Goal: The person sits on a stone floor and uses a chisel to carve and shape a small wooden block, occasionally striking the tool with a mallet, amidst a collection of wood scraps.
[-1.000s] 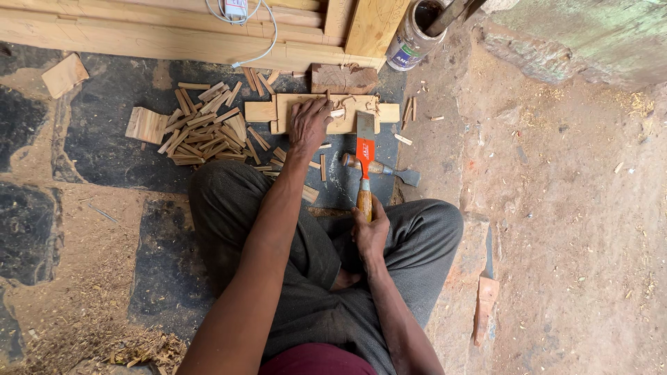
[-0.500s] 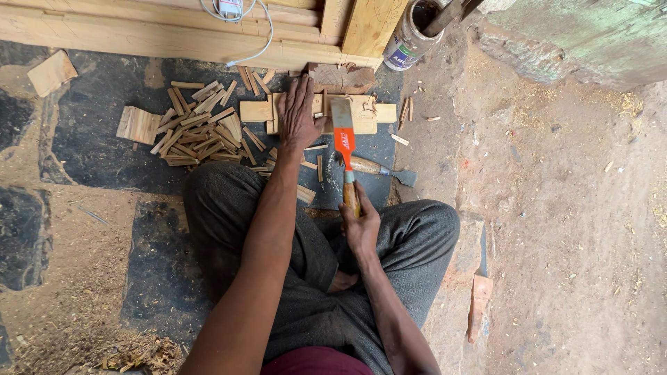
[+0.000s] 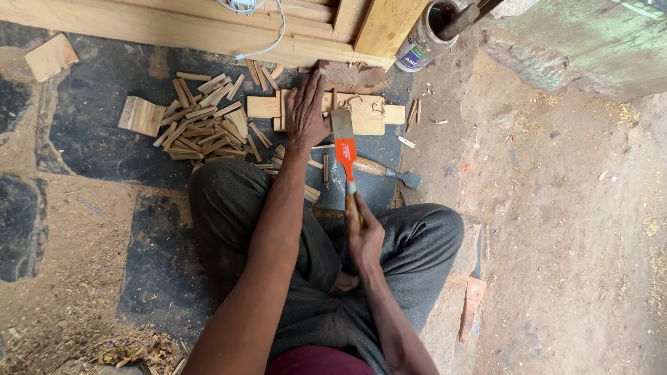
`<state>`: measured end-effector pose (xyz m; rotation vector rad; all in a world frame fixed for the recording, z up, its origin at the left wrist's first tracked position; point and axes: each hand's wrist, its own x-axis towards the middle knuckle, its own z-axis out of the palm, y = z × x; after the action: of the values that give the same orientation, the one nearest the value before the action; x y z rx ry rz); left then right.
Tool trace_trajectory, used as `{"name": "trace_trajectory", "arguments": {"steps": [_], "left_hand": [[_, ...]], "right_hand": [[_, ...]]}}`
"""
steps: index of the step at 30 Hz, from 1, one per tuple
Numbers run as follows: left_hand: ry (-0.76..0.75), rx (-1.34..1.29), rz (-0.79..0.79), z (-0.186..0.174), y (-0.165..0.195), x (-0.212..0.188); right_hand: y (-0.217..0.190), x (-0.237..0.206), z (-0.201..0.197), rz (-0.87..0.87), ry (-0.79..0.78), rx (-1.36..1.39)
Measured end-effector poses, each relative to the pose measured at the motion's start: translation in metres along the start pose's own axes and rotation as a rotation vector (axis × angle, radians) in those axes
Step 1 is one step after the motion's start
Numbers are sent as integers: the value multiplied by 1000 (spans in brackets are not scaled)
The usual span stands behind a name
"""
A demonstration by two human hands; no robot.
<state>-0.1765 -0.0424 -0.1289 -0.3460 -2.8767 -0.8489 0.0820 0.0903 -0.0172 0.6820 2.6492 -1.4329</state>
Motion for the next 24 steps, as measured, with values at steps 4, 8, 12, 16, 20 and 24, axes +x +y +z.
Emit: {"name": "trace_trajectory", "arguments": {"steps": [4,8,12,16,20,24], "left_hand": [[63,7,36,3,1,-4],[39,-9,23,4,2,-6],[-16,17,-12,6,1,-3],[-47,194,-15,6,-1,-2],[98,24,53,5,-2,-5],[50,-9,6,3,0,-5]], "right_hand": [[5,-12,1,-40,32,-65],[4,-13,3,44,14,-82],[2,-6,7,-82,36,-80],[1,16,21,3,46,-46],[2,24,23,-2,67,12],[1,10,6,-124,49,8]]}}
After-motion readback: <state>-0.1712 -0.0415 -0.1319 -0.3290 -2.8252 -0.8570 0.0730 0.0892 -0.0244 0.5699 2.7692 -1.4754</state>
